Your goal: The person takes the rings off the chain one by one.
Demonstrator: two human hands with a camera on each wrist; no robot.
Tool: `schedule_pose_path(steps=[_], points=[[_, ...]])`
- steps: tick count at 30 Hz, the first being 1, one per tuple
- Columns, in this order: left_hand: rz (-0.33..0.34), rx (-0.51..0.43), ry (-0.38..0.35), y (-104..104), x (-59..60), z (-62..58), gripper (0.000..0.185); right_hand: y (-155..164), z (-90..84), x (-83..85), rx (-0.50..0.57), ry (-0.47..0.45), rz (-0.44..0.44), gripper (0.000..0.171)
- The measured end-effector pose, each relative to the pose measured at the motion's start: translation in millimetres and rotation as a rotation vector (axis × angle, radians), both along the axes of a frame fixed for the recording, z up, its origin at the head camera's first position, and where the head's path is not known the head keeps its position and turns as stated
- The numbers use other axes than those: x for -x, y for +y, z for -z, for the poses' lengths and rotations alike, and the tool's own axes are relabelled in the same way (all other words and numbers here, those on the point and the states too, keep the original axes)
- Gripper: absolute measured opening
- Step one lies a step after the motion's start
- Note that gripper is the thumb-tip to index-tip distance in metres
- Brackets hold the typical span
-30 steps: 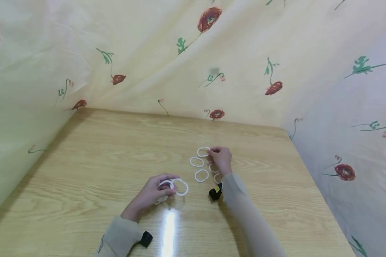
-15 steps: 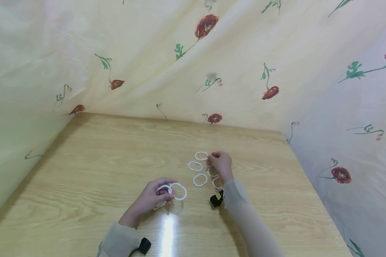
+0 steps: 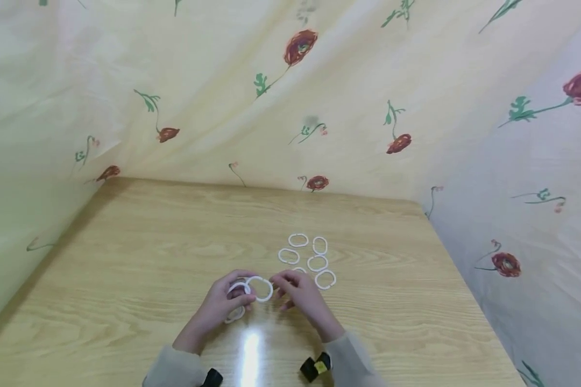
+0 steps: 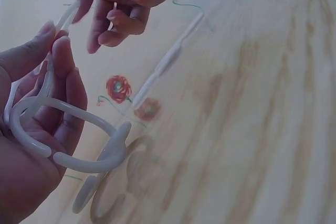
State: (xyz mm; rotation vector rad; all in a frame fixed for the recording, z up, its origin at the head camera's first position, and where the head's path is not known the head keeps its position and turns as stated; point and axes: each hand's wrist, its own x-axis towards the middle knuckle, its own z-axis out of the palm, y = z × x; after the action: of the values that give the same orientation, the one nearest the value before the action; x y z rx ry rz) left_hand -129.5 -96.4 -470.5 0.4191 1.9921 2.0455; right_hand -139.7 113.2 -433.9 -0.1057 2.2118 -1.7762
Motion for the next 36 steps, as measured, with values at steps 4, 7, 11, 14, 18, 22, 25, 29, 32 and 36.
schedule_pose_path(steps=[4, 7, 11, 14, 18, 22, 25, 29, 32, 36], points=[[-0.051, 0.005, -0.006, -0.2, -2.3, -1.3, 0.052, -5.2, 8.3, -14.2, 0.059, 0.019, -0.028, 0.034], [-0.066, 0.012, 0.015, -2.3, -4.2, -1.7, 0.051, -8.6, 17.3, -19.6, 0.117, 0.053, -0.060, 0.031], [-0.063, 0.011, 0.061, -4.3, -6.1, -0.7, 0.051, -13.1, 24.8, -24.5, 0.195, 0.122, -0.124, 0.030], [-0.063, -0.001, 0.088, -3.4, -6.7, 0.0, 0.050, -13.8, 27.0, -25.0, 0.235, 0.141, -0.128, 0.030], [-0.060, -0.015, 0.089, -0.1, -6.9, 0.3, 0.051, -11.6, 28.1, -24.5, 0.274, 0.094, -0.097, 0.033], [-0.029, -0.038, 0.097, 3.0, -6.9, 1.5, 0.053, -8.3, 28.8, -25.1, 0.312, 0.032, -0.057, 0.037], [0.005, -0.068, 0.117, 4.7, -6.0, 3.1, 0.053, -5.8, 30.2, -25.7, 0.343, 0.005, -0.018, 0.039], [0.025, -0.082, 0.130, 5.3, -4.4, 4.0, 0.050, -4.2, 33.2, -25.6, 0.413, -0.014, 0.026, 0.027], [0.027, -0.078, 0.115, 4.9, -3.3, 3.4, 0.048, -4.7, 35.3, -24.6, 0.467, -0.029, 0.052, 0.008], [0.025, -0.080, 0.049, 4.2, -3.0, 1.7, 0.048, -5.1, 37.1, -23.8, 0.513, -0.037, 0.066, 0.011]])
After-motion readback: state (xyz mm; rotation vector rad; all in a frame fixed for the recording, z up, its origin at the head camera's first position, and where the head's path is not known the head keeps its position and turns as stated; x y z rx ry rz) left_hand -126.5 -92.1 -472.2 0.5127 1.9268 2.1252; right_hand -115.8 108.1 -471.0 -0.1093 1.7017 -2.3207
